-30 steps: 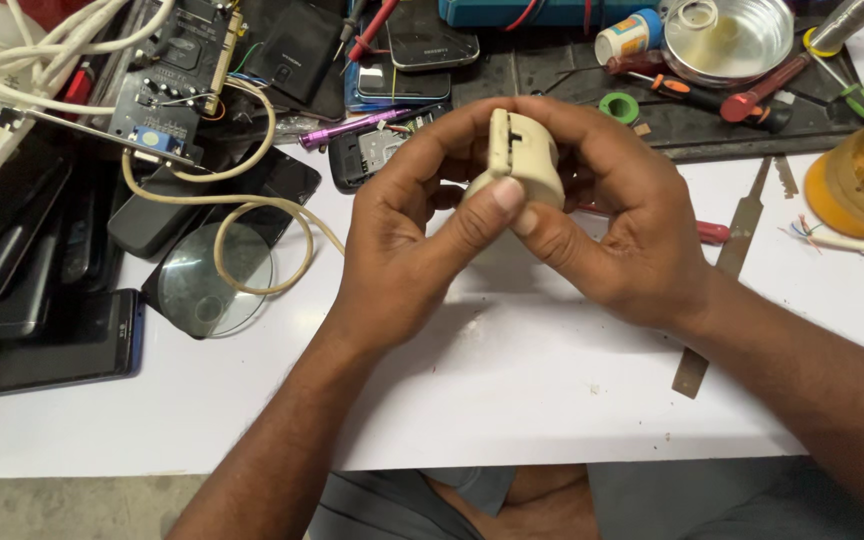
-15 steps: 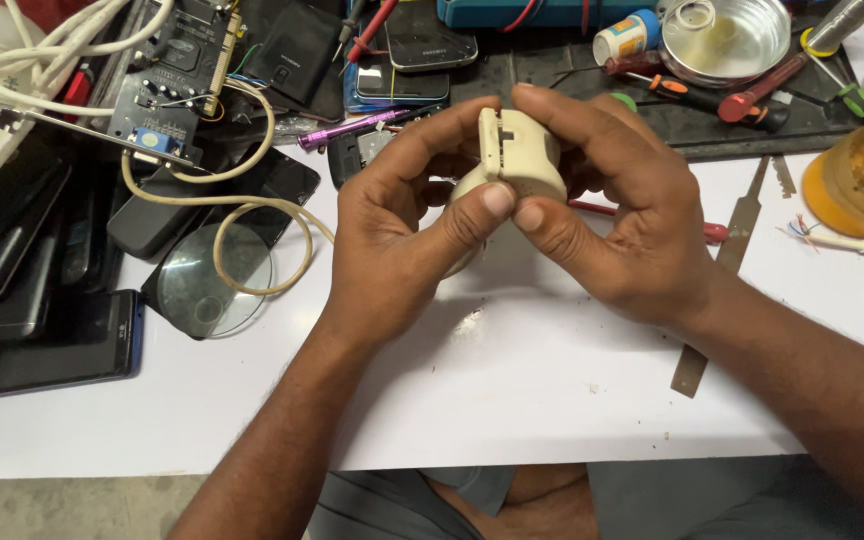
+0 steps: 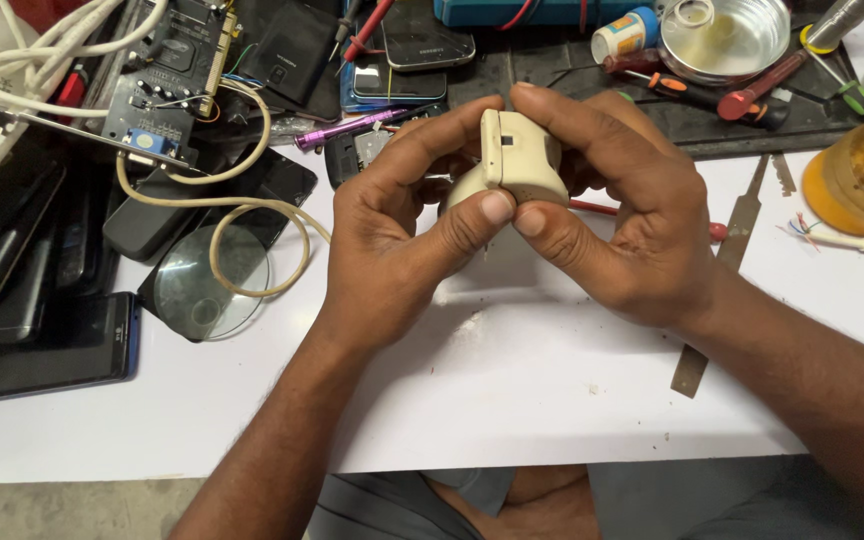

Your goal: The person disassembles a beige corded telephone handset, cleans the interior of the plastic housing with a brush, and reassembles the handset. They use a screwdriver to open the case and a brush to remove debris before snapping the halves back together.

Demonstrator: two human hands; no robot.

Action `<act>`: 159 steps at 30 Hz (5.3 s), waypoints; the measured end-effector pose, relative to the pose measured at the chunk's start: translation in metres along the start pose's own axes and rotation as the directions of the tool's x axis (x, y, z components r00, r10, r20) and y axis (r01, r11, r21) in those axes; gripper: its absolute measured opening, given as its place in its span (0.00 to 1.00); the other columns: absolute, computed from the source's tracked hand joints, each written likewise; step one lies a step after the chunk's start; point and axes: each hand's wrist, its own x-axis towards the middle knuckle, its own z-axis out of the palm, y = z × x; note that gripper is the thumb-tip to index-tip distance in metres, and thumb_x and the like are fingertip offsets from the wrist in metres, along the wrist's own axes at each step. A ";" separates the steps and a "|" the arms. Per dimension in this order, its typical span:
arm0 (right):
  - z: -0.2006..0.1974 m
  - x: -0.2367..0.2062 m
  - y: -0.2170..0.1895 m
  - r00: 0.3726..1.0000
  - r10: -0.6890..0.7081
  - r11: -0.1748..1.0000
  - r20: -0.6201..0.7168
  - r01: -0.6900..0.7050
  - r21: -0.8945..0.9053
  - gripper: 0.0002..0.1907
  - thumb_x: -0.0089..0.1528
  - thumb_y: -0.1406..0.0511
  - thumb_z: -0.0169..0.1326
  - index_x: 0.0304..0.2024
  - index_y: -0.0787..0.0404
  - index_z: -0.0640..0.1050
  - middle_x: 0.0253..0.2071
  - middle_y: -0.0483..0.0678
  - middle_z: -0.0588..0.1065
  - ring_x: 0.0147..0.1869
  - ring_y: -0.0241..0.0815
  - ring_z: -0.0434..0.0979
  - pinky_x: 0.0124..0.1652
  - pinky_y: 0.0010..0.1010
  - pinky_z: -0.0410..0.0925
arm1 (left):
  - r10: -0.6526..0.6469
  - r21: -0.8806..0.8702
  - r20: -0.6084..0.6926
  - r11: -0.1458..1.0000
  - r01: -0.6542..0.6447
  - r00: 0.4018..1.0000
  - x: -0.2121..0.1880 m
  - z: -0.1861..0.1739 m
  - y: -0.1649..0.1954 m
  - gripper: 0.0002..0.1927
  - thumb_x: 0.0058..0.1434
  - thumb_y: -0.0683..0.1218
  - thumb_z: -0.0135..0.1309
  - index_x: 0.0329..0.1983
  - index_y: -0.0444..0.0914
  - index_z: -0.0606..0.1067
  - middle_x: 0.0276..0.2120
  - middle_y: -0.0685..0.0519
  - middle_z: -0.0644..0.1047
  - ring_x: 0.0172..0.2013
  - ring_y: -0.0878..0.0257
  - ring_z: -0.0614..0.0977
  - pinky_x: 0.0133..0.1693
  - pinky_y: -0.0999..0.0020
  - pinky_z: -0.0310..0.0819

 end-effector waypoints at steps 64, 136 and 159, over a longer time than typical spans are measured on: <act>0.009 0.002 -0.009 0.985 0.173 0.938 0.013 -0.169 0.303 0.25 0.74 0.58 0.45 0.66 0.68 0.64 0.58 0.48 0.73 0.60 0.34 0.75 0.59 0.25 0.71 | -0.042 0.099 -0.132 0.994 0.055 0.990 0.003 0.014 0.004 0.21 0.72 0.50 0.58 0.60 0.33 0.71 0.43 0.53 0.78 0.42 0.71 0.79 0.42 0.73 0.79; -0.085 -0.104 -0.090 0.668 0.744 0.446 -0.021 -0.520 -0.728 0.13 0.61 0.62 0.63 0.46 0.59 0.83 0.30 0.47 0.79 0.30 0.39 0.76 0.30 0.30 0.68 | -0.424 0.331 0.317 0.888 0.320 0.848 0.016 0.011 0.015 0.29 0.46 0.38 0.70 0.50 0.42 0.71 0.33 0.59 0.79 0.37 0.71 0.82 0.40 0.71 0.79; -0.091 -0.033 0.023 0.887 0.312 0.890 0.341 -0.148 -0.431 0.08 0.68 0.72 0.48 0.47 0.65 0.77 0.40 0.53 0.78 0.41 0.43 0.82 0.43 0.33 0.75 | -0.409 0.294 0.530 0.910 0.291 0.743 0.033 -0.010 0.014 0.25 0.50 0.43 0.71 0.51 0.38 0.75 0.36 0.60 0.81 0.38 0.71 0.82 0.40 0.73 0.78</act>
